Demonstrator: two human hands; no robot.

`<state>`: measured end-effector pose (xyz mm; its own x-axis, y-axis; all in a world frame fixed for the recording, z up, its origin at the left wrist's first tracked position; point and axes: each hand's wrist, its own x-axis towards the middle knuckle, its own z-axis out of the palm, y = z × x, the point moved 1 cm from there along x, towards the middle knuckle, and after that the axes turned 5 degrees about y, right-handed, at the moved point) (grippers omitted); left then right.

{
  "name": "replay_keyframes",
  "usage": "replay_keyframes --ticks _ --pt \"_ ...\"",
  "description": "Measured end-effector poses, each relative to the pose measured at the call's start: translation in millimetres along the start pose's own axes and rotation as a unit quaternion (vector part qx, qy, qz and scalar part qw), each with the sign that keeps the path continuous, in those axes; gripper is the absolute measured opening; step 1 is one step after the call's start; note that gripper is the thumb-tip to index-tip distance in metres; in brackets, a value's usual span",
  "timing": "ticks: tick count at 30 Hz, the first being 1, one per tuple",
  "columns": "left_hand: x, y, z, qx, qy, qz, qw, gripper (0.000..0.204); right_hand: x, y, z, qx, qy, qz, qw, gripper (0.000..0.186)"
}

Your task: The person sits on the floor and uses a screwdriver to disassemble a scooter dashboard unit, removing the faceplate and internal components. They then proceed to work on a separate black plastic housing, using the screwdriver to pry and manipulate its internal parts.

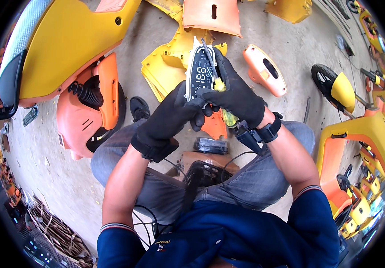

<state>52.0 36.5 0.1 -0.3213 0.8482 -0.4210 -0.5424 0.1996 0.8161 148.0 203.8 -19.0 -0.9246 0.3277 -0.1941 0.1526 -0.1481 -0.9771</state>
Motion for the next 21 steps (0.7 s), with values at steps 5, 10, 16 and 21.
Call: replay_keyframes --ticks 5,10,16,21 --pt "-0.6 2.6 -1.3 0.030 0.002 0.005 1.000 0.029 4.4 -1.7 1.5 -0.003 0.021 -0.053 0.998 0.091" --pt "-4.0 5.9 -0.2 0.018 -0.017 -0.016 1.000 0.033 -2.2 -28.6 -4.2 0.031 0.059 0.047 0.997 0.058" --pt "-6.9 10.2 3.6 0.034 -0.032 -0.035 0.998 0.039 0.2 -26.9 -12.4 0.059 0.103 0.037 0.992 0.031" --pt "-7.7 8.9 8.7 0.043 -0.018 -0.035 0.998 0.036 4.3 -17.3 -19.9 0.077 0.121 0.019 0.989 0.027"
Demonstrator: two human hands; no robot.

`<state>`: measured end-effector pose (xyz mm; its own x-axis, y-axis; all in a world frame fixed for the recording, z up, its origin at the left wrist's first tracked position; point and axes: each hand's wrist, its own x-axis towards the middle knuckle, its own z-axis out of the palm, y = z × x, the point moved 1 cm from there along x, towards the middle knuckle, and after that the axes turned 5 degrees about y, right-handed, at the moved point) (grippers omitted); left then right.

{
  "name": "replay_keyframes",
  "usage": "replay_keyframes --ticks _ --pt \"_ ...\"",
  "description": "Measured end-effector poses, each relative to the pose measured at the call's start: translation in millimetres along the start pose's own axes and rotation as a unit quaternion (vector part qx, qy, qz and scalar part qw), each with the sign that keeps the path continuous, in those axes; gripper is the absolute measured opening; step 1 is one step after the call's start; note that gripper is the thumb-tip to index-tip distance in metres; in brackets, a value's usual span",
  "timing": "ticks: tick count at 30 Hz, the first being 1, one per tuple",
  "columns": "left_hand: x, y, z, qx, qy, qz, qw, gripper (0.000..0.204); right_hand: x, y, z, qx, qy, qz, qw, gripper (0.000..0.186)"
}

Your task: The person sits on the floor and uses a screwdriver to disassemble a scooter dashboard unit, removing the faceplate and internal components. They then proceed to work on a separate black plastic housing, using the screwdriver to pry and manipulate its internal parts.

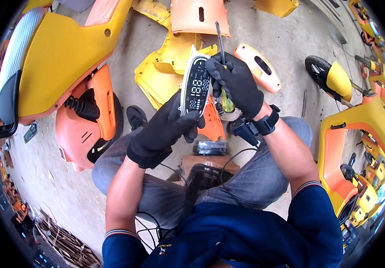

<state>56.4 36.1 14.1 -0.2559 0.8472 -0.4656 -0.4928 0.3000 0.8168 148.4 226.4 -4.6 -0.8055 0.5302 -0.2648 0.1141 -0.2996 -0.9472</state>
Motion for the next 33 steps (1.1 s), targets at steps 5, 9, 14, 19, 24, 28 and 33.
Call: replay_keyframes --ticks 5,9,14,19,24,28,33 --pt "2.1 -3.5 -2.9 -0.025 -0.011 -0.009 1.000 0.048 0.2 -14.4 1.5 0.013 -0.056 0.023 0.998 0.038" --pt "6.2 -16.1 -4.9 0.025 0.006 0.006 1.000 0.052 -0.7 -10.0 6.9 -0.113 -0.048 -0.105 0.987 0.065" --pt "4.9 -12.8 -2.9 0.087 -0.006 0.023 0.996 0.062 -3.3 -13.2 8.6 -0.253 -0.050 -0.100 0.961 0.072" --pt "6.3 -10.9 3.2 0.128 0.050 0.005 0.991 0.039 -2.9 -11.7 8.2 -0.274 -0.040 -0.125 0.953 0.058" --pt "6.4 -12.7 4.0 0.149 0.111 0.048 0.981 0.028 -4.2 -10.1 7.9 -0.285 -0.020 -0.187 0.940 0.047" --pt "6.5 -18.3 0.3 0.170 0.120 0.080 0.975 0.027 -6.1 -16.8 8.4 -0.266 -0.003 -0.174 0.948 0.036" --pt "3.7 -14.3 4.9 0.153 0.105 0.050 0.981 0.029 -6.3 -15.5 5.8 -0.268 0.024 -0.135 0.954 0.028"
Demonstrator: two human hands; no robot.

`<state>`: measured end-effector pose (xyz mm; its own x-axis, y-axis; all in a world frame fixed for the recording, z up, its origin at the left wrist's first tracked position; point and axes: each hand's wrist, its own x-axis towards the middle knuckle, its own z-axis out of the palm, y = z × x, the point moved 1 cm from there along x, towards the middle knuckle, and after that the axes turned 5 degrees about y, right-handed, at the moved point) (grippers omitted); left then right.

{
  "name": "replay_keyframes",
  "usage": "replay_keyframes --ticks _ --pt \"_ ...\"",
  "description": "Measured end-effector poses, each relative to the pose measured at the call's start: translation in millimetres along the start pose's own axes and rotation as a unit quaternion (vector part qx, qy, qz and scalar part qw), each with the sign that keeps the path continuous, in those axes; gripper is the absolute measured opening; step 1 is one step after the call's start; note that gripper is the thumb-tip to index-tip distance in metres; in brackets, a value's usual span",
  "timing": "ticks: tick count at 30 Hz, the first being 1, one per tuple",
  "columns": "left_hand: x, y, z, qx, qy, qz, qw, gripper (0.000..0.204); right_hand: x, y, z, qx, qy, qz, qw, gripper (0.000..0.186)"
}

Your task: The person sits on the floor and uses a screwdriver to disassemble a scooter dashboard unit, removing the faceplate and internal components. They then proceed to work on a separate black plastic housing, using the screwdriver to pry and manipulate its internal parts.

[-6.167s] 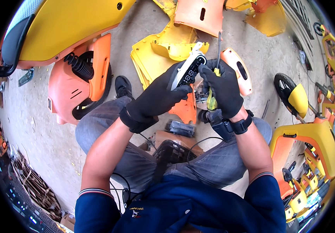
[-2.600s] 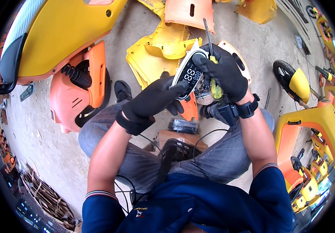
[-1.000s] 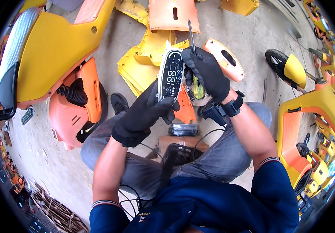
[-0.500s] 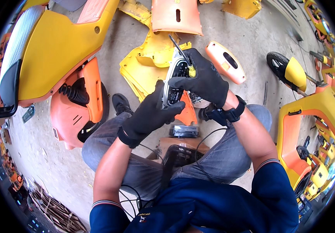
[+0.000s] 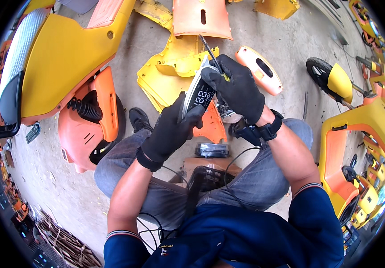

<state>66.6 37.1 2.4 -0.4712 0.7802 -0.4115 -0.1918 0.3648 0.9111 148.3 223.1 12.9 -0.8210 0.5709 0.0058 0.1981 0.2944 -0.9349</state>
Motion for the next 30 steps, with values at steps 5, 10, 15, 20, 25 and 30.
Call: replay_keyframes --ticks 5,10,15,20,25,30 --pt "-1.9 8.0 0.1 -0.063 -0.040 -0.054 0.996 0.028 0.9 -2.4 0.4 0.070 -0.006 0.088 0.994 0.028" --pt "-4.3 2.3 -7.2 -0.104 -0.097 -0.076 0.987 0.036 2.8 -1.5 -2.6 0.117 -0.038 0.140 0.982 0.030" --pt "-0.1 8.5 -12.1 -0.093 -0.115 -0.076 0.986 0.039 1.8 0.7 -1.3 0.091 -0.042 0.125 0.987 0.031" --pt "14.8 -28.0 -10.2 -0.036 0.009 -0.036 0.999 0.038 -12.6 7.8 17.8 0.019 -0.052 0.028 0.998 0.028" --pt "12.2 -26.1 -7.3 0.032 0.054 -0.021 0.998 0.029 -16.7 6.8 23.2 0.012 -0.065 0.037 0.997 0.025" --pt "8.6 -8.9 -9.8 0.036 0.013 -0.005 0.999 0.026 -14.2 2.0 20.2 0.100 -0.062 0.097 0.988 0.028"
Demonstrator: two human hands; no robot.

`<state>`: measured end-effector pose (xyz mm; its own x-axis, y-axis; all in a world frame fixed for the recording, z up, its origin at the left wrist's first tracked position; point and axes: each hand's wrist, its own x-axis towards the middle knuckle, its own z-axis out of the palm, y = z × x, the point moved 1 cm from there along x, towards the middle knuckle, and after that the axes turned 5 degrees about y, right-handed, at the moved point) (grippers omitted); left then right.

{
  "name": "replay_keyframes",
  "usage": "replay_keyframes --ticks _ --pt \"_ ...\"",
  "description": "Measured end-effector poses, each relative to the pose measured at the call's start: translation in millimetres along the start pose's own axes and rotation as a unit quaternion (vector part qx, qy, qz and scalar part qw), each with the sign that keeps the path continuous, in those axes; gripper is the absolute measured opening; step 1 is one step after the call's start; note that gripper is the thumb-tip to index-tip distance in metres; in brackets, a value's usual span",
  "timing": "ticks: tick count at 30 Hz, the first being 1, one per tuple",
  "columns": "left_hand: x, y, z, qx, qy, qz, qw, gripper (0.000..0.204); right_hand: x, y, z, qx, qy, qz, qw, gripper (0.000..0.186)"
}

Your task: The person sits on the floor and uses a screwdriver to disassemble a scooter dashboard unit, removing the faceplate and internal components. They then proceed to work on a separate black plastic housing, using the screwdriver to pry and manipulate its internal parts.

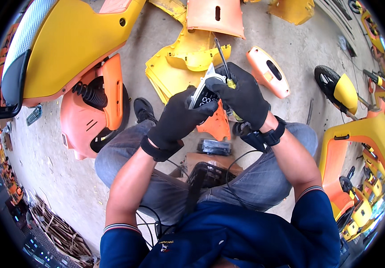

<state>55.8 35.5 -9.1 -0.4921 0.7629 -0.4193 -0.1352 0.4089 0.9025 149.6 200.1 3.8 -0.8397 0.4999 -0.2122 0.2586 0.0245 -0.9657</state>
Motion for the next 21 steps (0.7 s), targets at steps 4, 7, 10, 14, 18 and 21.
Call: replay_keyframes --ticks 4,7,10,14,18,21 --pt "0.8 0.3 -2.0 -0.046 -0.026 0.046 0.998 0.033 3.9 -9.0 -5.9 0.052 -0.012 0.049 0.997 0.033" --pt "-1.5 5.3 -2.7 -0.088 -0.052 0.028 0.994 0.038 6.3 -14.8 -11.8 0.085 -0.016 0.070 0.994 0.035" --pt "-1.6 3.5 -3.0 -0.104 -0.078 0.031 0.991 0.045 7.6 -15.6 -14.4 0.078 -0.005 0.058 0.995 0.035" --pt "-2.8 9.0 -6.2 -0.067 -0.104 0.025 0.992 0.057 9.0 -12.4 -19.3 0.132 -0.023 0.062 0.989 0.031" --pt "-4.7 8.5 -10.6 -0.014 -0.118 0.039 0.992 0.059 9.8 -13.2 -21.0 0.120 -0.026 0.067 0.990 0.029" --pt "-6.2 17.9 -12.1 -0.002 -0.140 0.012 0.990 0.063 10.5 -12.0 -28.0 0.115 -0.001 0.067 0.991 0.030"
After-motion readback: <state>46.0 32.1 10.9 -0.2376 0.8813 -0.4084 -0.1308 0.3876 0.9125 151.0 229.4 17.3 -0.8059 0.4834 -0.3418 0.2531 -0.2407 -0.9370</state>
